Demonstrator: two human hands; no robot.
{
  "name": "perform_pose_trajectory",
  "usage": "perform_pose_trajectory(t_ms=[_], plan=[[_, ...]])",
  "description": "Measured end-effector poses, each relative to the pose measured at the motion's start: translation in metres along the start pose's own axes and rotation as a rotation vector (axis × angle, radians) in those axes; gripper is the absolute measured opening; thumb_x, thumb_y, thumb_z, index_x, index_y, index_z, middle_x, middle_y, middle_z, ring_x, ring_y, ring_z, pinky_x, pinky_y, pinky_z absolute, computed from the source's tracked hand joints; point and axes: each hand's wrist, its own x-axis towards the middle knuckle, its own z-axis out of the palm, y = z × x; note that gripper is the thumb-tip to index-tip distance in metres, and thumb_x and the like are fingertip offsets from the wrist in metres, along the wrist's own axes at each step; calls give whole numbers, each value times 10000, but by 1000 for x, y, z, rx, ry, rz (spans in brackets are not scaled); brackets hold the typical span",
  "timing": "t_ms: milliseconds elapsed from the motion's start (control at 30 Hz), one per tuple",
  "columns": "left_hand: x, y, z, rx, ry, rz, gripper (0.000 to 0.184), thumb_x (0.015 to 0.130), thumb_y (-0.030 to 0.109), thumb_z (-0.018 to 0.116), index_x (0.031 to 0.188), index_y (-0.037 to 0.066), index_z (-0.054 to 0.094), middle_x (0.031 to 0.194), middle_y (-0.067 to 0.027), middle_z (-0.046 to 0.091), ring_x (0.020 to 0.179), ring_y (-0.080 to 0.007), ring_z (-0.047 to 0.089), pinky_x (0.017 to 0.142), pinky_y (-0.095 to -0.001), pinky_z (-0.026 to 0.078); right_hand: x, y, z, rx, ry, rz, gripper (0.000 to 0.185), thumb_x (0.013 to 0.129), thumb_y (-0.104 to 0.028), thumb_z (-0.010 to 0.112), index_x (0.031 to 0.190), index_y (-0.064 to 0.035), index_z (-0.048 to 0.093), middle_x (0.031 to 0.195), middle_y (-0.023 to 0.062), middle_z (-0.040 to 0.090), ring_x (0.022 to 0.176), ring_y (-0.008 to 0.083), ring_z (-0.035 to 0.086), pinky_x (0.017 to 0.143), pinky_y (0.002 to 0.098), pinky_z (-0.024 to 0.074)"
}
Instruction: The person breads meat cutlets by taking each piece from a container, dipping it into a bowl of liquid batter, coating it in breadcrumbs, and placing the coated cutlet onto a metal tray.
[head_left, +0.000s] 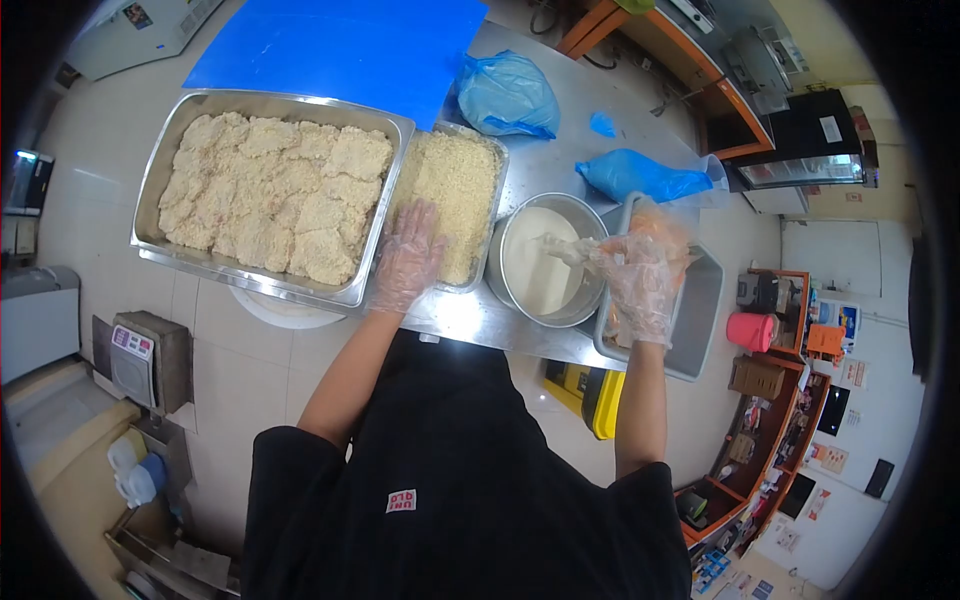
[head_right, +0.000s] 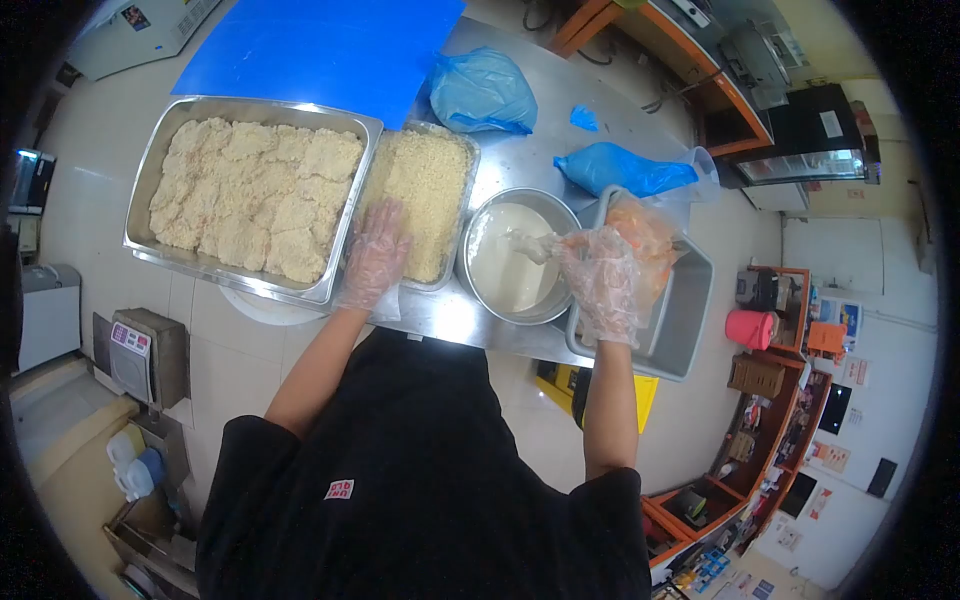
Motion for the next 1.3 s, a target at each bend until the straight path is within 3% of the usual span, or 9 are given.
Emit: perform_pose_trajectory(t_ms=[367,533,633,733,867,1033,1100,1167,1300], plan=[[-1,0,0,-37,25,11,654,1040,369,567,1606,77,418,1649,-211,420,1513,-416,406,1264,-560,270,-1,6,6,11,3,-116,180,836,-238,830,910,-85,771,936,152,698,969,359,688,880,471,531],[-2,-3,3,-4,39,38,647,1038,360,565,1592,56,431,1631,-213,442,1497,-422,424,1270,-576,246,9,-16,-18,-3,-3,-148,175,834,-231,827,891,-82,756,923,148,696,934,354,684,850,463,526],[-2,-2,4,-18,41,25,638,1034,346,565,1581,43,441,1619,-212,457,1489,-425,433,1277,-576,232,28,-31,-36,-3,14,-311,181,829,-242,832,877,-88,751,924,136,691,913,349,675,834,467,519],[-2,-3,1,-81,51,34,647,1017,330,588,1569,22,447,1604,-238,462,1486,-437,429,1278,-579,229,54,-60,-48,-36,-46,-287,180,825,-244,837,881,-94,757,910,122,679,893,344,667,829,467,513],[-4,-4,-1,-148,62,16,700,997,337,622,1597,51,405,1612,-276,423,1501,-476,380,1266,-583,248,81,-84,-25,20,83,-432,189,838,-265,824,900,-96,768,894,124,668,894,338,662,817,470,510],[-14,21,-25,-205,-50,-249,980,911,476,715,1628,-40,291,1679,-341,242,1541,-487,311,1281,-560,225,80,-99,60,-7,-47,-584,214,889,-298,775,981,-105,790,909,140,678,939,348,666,846,487,516],[-18,32,-28,-133,-122,-336,1137,847,549,770,1636,-69,233,1695,-355,178,1554,-486,287,1279,-552,233,64,-99,75,-37,-160,-577,238,875,-297,798,1013,-103,793,988,146,685,949,352,674,854,471,530],[-14,40,-25,20,-175,-399,1300,769,621,827,1639,-93,177,1707,-357,131,1561,-486,273,1273,-540,257,58,-95,74,5,-200,-542,246,884,-296,794,1035,-103,796,999,148,690,969,351,675,872,469,533],[6,47,-25,9,-283,-516,1442,670,661,887,1643,-88,130,1717,-330,129,1553,-494,282,1238,-532,324,52,-61,37,186,-174,-373,244,911,-296,778,1056,-102,802,949,137,694,985,343,672,899,473,528]])
